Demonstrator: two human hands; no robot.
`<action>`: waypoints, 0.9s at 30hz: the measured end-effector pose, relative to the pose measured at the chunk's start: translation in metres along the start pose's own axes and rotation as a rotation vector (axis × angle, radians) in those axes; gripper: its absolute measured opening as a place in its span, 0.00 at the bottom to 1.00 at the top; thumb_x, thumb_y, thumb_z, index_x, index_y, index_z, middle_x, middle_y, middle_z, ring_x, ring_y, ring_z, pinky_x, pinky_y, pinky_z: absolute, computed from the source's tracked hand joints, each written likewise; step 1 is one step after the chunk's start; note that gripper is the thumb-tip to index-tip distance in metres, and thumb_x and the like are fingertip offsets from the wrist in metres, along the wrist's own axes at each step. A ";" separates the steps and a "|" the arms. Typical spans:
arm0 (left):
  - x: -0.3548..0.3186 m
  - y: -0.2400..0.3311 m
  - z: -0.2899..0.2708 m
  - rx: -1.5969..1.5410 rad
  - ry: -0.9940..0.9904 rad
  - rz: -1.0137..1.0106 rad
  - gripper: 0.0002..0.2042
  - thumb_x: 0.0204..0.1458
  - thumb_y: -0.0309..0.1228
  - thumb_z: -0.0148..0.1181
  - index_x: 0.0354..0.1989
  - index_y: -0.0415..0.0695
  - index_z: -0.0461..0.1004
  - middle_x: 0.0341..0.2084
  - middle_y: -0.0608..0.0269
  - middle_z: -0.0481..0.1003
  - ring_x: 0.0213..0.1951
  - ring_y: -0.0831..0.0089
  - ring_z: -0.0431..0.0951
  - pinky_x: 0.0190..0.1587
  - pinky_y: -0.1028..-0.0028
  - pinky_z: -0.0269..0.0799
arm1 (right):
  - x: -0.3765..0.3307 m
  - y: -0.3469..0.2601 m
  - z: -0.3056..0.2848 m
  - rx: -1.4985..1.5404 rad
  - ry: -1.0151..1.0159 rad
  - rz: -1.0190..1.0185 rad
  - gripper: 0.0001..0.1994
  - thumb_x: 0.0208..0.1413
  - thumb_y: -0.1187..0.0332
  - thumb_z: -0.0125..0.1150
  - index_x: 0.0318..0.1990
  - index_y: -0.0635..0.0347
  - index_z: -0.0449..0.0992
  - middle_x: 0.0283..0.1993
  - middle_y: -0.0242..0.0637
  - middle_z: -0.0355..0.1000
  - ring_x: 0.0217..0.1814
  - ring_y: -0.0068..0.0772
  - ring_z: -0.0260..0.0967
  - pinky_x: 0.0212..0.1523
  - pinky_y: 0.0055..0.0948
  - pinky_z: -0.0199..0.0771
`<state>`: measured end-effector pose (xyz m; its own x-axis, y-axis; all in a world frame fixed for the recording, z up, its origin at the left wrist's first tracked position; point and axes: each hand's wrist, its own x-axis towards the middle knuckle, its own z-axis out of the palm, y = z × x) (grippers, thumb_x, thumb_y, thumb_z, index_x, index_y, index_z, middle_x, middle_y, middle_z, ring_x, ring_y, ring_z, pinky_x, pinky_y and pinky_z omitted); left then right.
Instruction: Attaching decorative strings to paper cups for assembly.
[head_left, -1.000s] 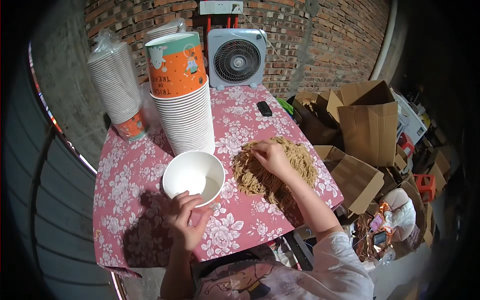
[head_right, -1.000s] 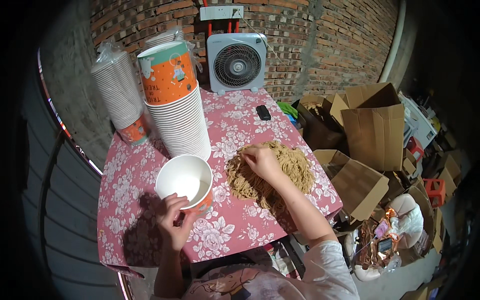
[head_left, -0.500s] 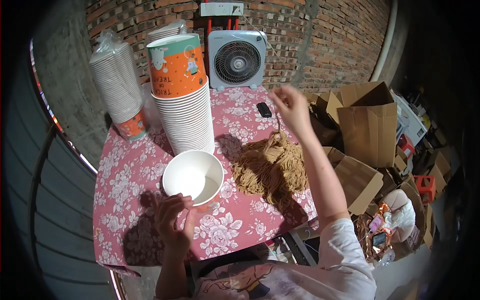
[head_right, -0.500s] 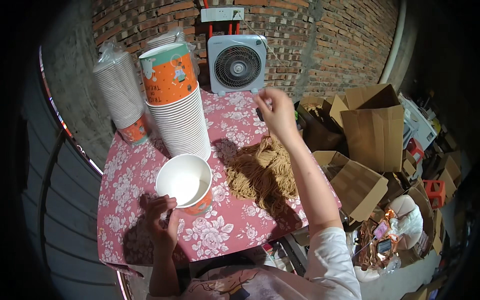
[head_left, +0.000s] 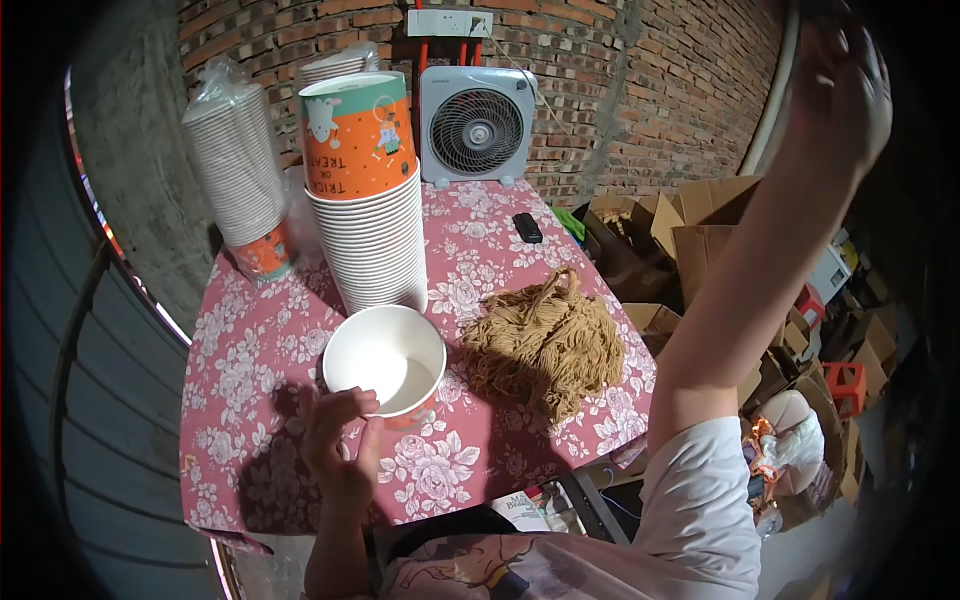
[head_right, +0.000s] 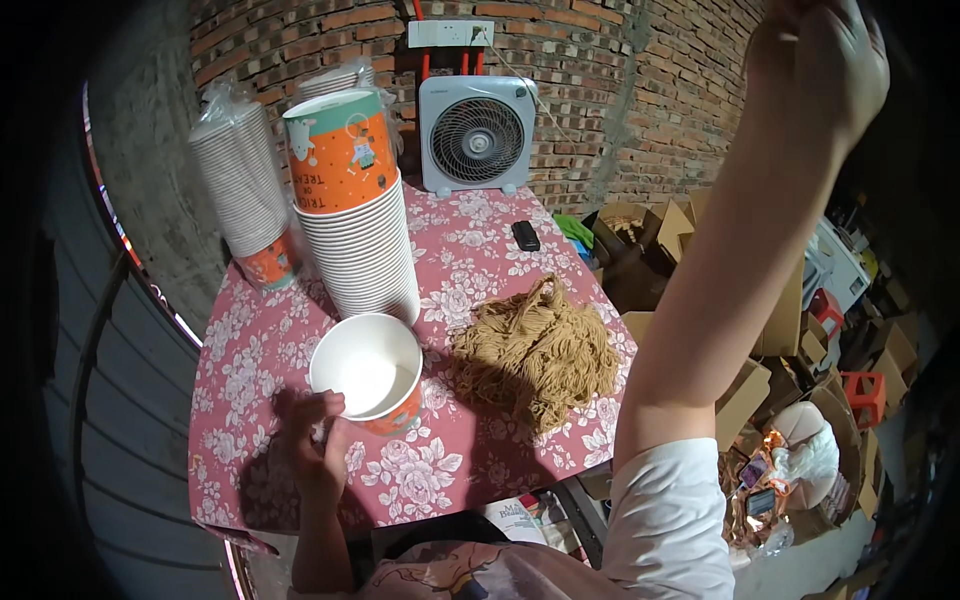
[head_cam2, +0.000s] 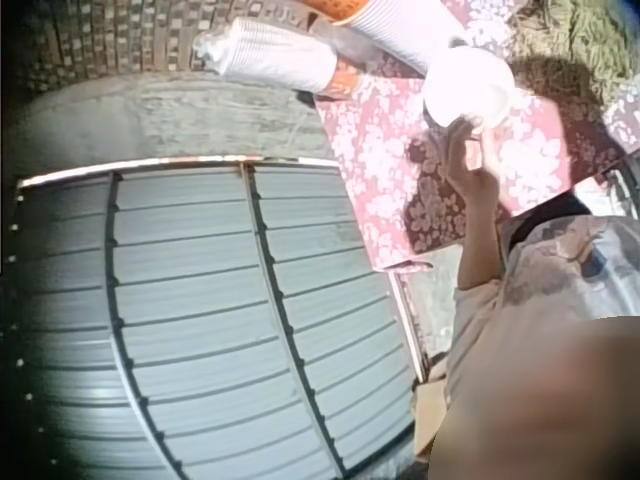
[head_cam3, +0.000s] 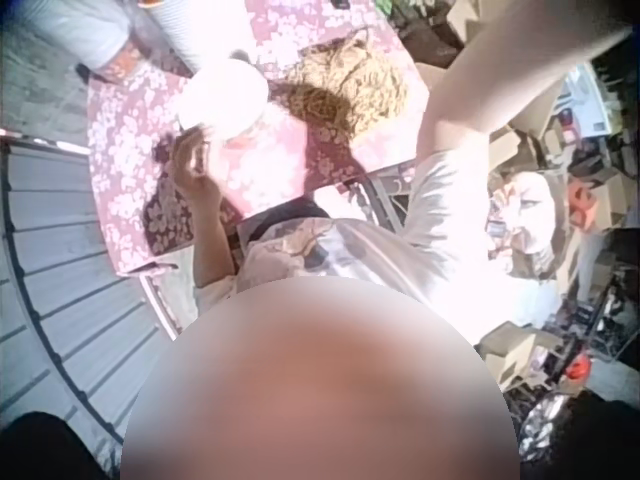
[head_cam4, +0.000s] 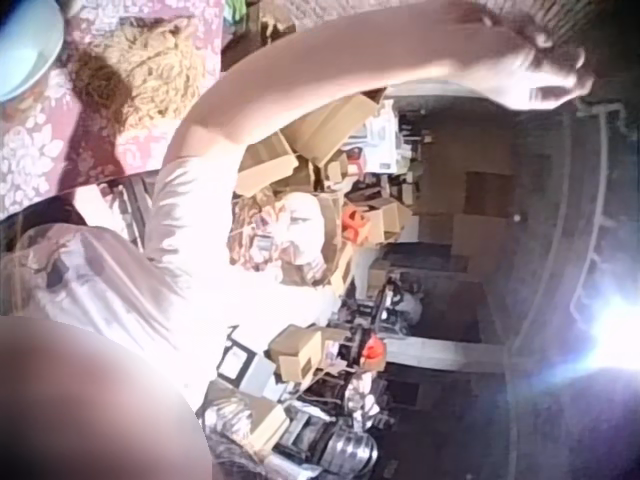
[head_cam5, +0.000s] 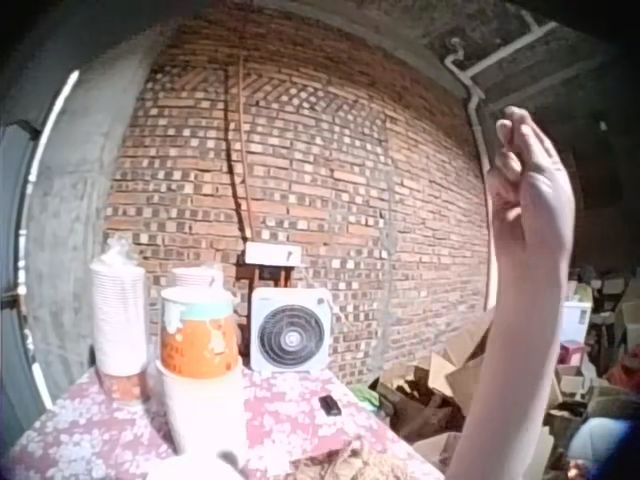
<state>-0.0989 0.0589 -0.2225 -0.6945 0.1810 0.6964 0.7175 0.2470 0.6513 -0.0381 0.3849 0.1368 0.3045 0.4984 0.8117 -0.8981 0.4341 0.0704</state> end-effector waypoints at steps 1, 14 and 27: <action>0.003 0.004 0.001 -0.088 0.005 -0.054 0.16 0.46 0.13 0.65 0.44 0.42 0.79 0.44 0.59 0.82 0.50 0.64 0.81 0.64 0.60 0.69 | 0.000 0.004 -0.023 -0.027 -0.343 -0.002 0.09 0.69 0.69 0.58 0.51 0.62 0.79 0.39 0.31 0.79 0.30 0.16 0.69 0.28 0.13 0.64; -0.001 -0.002 0.011 -0.581 -0.541 -0.178 0.14 0.53 0.13 0.66 0.49 0.32 0.81 0.42 0.56 0.81 0.44 0.70 0.84 0.48 0.74 0.84 | -0.330 -0.065 -0.130 0.144 -1.010 1.436 0.21 0.63 0.74 0.67 0.58 0.61 0.63 0.31 0.26 0.71 0.30 0.12 0.62 0.31 0.17 0.62; 0.054 0.019 0.000 -0.098 -0.401 0.264 0.12 0.48 0.23 0.73 0.42 0.47 0.86 0.27 0.62 0.82 0.28 0.73 0.83 0.29 0.73 0.77 | -0.328 -0.045 -0.121 0.266 -0.843 1.517 0.07 0.65 0.73 0.65 0.46 0.62 0.74 0.33 0.23 0.72 0.34 0.11 0.67 0.35 0.15 0.67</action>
<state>-0.1223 0.0734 -0.1724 -0.4401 0.5822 0.6836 0.8605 0.0560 0.5064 -0.0587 0.2927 -0.2026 -0.9320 -0.2172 0.2901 -0.2564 -0.1705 -0.9514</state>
